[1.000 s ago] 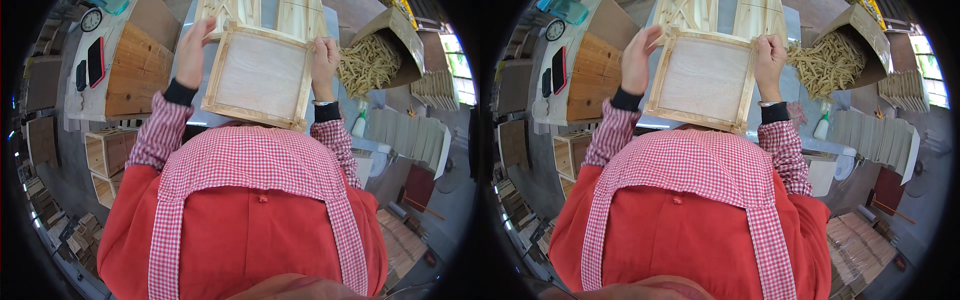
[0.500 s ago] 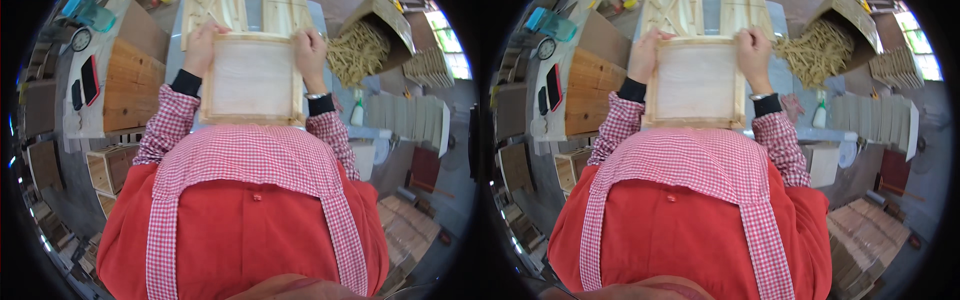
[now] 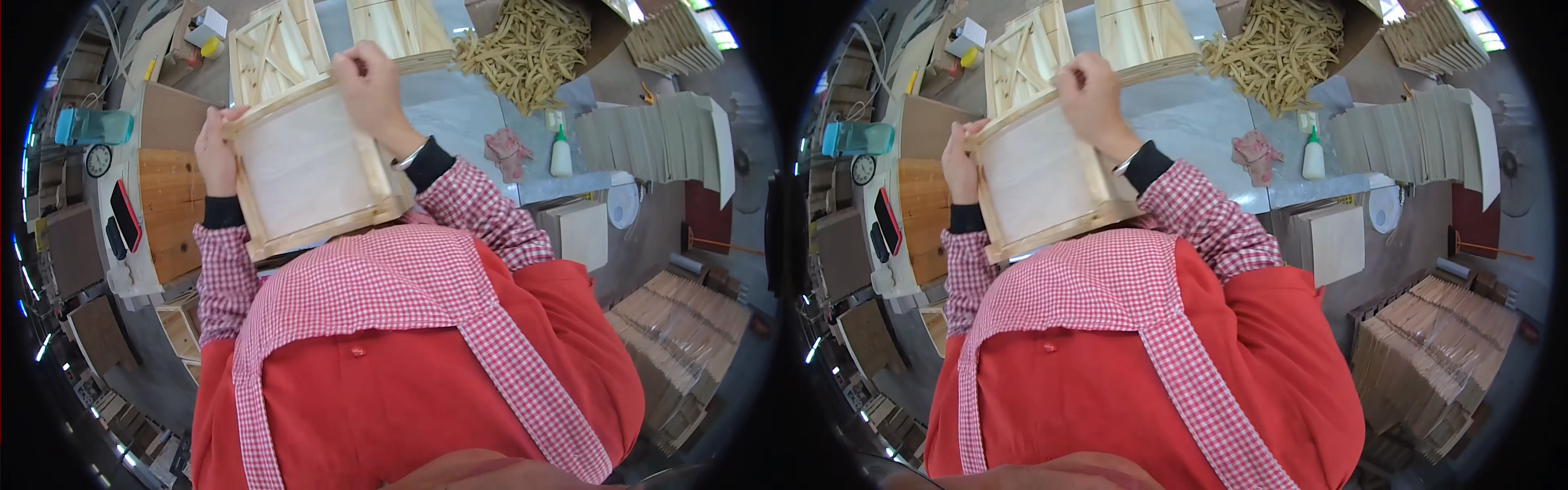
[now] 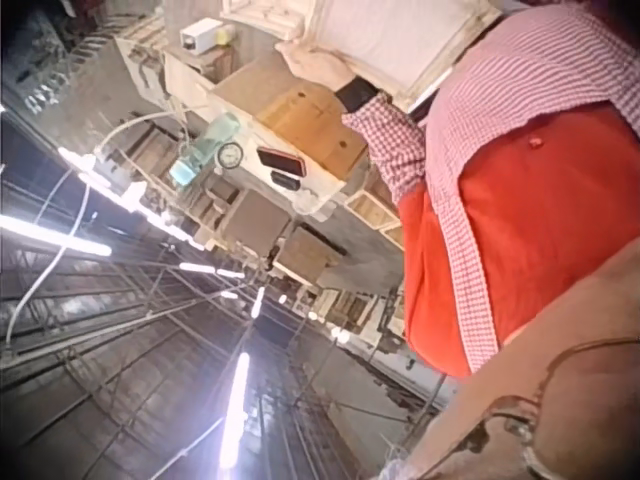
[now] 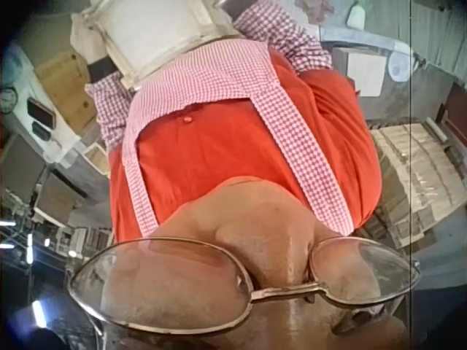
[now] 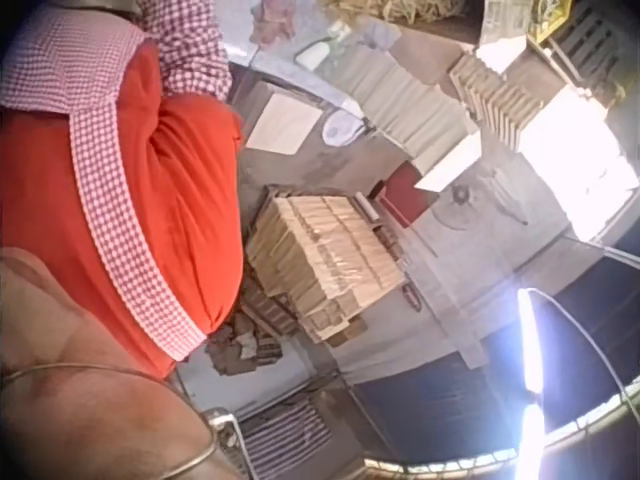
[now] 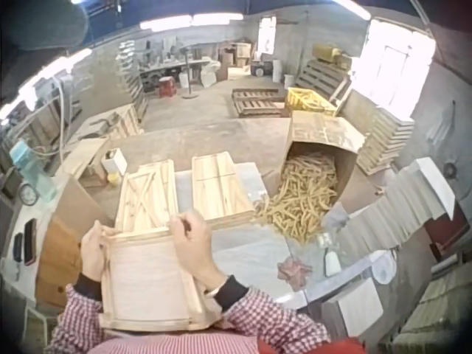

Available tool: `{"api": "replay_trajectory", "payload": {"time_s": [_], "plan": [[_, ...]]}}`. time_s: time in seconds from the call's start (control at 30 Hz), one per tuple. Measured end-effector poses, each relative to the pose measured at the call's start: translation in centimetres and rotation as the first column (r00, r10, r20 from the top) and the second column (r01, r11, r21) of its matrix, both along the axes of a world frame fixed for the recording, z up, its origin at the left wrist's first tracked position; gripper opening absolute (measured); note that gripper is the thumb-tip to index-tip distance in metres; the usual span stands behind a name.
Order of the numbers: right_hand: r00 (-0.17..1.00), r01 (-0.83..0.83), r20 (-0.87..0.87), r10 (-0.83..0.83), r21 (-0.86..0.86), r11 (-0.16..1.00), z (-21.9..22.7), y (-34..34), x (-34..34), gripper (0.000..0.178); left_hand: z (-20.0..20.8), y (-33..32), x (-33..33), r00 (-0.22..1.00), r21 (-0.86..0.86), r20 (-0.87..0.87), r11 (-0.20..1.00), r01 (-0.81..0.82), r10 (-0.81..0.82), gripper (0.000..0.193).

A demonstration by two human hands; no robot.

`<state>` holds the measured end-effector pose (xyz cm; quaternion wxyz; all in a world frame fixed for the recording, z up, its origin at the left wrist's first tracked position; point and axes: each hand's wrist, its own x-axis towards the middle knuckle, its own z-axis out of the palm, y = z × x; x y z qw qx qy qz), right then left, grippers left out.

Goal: Assembling and gluing wooden box components in a workshop.

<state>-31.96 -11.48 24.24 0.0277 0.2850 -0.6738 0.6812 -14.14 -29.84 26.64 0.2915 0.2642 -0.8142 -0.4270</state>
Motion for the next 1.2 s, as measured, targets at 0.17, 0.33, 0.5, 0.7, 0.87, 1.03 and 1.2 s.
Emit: {"api": "replay_trajectory", "payload": {"time_s": [0.17,0.33,0.5,0.7,0.87,1.03,1.2], "plan": [[0.996,-0.070,0.054,0.071,-0.030,0.997,-4.7,1.8,-5.1,0.016,-0.6,-0.2,1.1,0.986,0.395,-0.162,0.918,0.031,0.036,0.044],[0.843,0.538,-0.446,-0.300,0.674,0.507,-18.4,14.0,-20.5,0.025,0.2,0.5,1.4,0.989,0.394,-0.112,0.918,-0.041,0.092,0.044],[0.865,0.490,-0.453,-0.215,0.856,0.166,-21.0,20.2,-24.0,0.027,0.5,0.1,1.7,0.993,0.455,-0.079,0.890,-0.038,0.082,0.043],[0.855,0.516,-0.339,-0.393,0.629,0.581,-16.6,19.9,-22.3,0.021,0.6,0.4,1.0,0.991,0.398,-0.088,0.915,-0.059,0.102,0.043],[0.845,0.529,-0.151,-0.513,0.378,0.760,-9.0,18.8,-20.6,0.023,-0.1,0.5,0.9,0.988,0.414,-0.133,0.910,-0.017,0.080,0.043],[0.778,0.616,-0.246,-0.578,0.119,0.779,-6.8,18.3,-26.9,0.028,-1.5,-0.8,0.4,0.985,0.359,-0.169,0.933,0.034,0.029,0.044],[0.869,0.464,-0.327,-0.372,0.273,0.843,-5.7,17.9,-30.5,0.032,-1.4,-0.7,-0.3,0.988,0.310,-0.151,0.950,0.039,0.009,0.044]]}}
